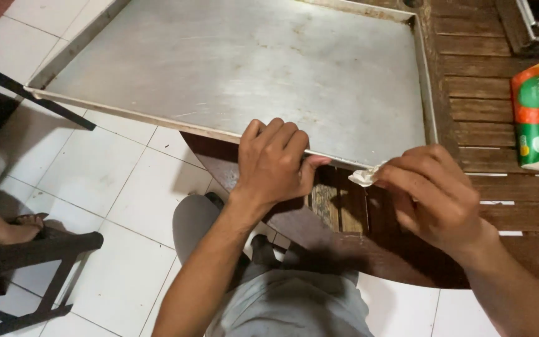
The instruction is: Cleaning the edges and corners of a metal baking tray using a small cleaning cloth to remove residue.
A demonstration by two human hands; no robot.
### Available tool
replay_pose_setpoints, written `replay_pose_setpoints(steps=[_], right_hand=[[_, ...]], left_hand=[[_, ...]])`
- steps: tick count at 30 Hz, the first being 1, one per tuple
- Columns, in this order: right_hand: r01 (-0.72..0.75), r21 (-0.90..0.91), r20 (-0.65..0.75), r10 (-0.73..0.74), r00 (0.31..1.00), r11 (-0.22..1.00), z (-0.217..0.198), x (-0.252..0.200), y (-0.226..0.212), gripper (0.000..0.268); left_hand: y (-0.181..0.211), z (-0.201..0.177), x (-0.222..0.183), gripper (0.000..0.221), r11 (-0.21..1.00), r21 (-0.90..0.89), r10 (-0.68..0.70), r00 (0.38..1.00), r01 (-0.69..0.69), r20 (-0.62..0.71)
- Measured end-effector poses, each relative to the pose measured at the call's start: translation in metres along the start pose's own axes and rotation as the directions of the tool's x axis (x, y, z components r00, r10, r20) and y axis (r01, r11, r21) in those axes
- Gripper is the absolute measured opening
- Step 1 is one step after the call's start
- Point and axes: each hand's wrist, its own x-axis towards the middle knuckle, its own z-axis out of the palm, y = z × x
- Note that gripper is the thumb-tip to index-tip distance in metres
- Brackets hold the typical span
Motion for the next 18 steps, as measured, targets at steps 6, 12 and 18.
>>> replay_pose_setpoints(steps=[6, 12, 18], right_hand=[[-0.027, -0.231, -0.118, -0.001, 0.993, 0.973, 0.015, -0.049, 0.029, 0.021], [-0.049, -0.141, -0.124, 0.032, 0.992, 0.989, 0.011, -0.040, 0.034, 0.019], [-0.122, -0.095, -0.190, 0.102, 0.976, 0.988, 0.035, -0.040, 0.048, 0.024]], left_hand=[[0.014, 0.019, 0.004, 0.047, 0.999, 0.023, -0.028, 0.999, 0.027, 0.031], [0.032, 0.031, 0.000, 0.037, 0.998, 0.041, -0.043, 0.998, 0.041, 0.039], [0.054, 0.047, -0.006, 0.035, 0.984, -0.074, -0.157, 0.987, 0.159, 0.039]])
